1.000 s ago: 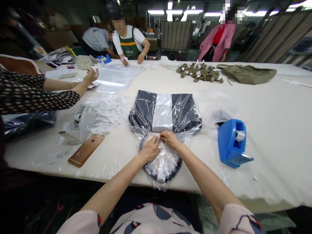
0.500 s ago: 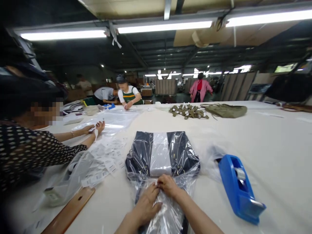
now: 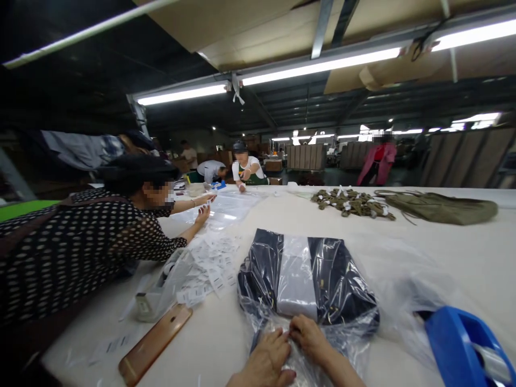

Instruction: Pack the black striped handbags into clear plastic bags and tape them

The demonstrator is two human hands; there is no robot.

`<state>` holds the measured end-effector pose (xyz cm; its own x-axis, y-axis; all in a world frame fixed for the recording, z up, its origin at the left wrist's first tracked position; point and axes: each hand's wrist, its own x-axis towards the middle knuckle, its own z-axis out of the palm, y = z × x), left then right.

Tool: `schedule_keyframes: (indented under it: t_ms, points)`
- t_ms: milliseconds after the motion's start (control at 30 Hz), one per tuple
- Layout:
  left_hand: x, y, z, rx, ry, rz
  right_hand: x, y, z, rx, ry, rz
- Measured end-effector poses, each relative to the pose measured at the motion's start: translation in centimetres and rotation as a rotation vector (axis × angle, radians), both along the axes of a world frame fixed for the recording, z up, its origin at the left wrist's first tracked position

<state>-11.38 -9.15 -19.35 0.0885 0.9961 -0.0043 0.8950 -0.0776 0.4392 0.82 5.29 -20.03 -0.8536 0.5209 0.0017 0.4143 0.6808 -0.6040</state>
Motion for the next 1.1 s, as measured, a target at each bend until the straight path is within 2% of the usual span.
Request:
schedule_keyframes:
  t_ms: [200,300,433,567,900,1100]
  points:
    - [0.0,-0.4,-0.3,0.064,0.005,-0.003,-0.3,0.0,0.7,0.012,-0.001,0.024]
    - [0.4,-0.9,0.7,0.100,0.006,0.015,-0.4,-0.5,1.6,0.024,-0.020,0.007]
    - [1.0,-1.3,2.5,0.041,0.041,0.057,-0.4,-1.2,2.4,0.071,-0.063,-0.011]
    - [1.2,-1.1,3.4,0.028,0.051,0.054,-0.4,-1.0,2.1,0.045,-0.104,-0.041]
    - [1.3,-1.3,2.6,0.078,0.017,0.075,-1.0,-0.6,2.0,0.080,-0.149,-0.040]
    - [1.3,-1.5,3.4,0.120,0.045,0.014,-1.3,-0.1,1.2,0.085,-0.153,-0.026]
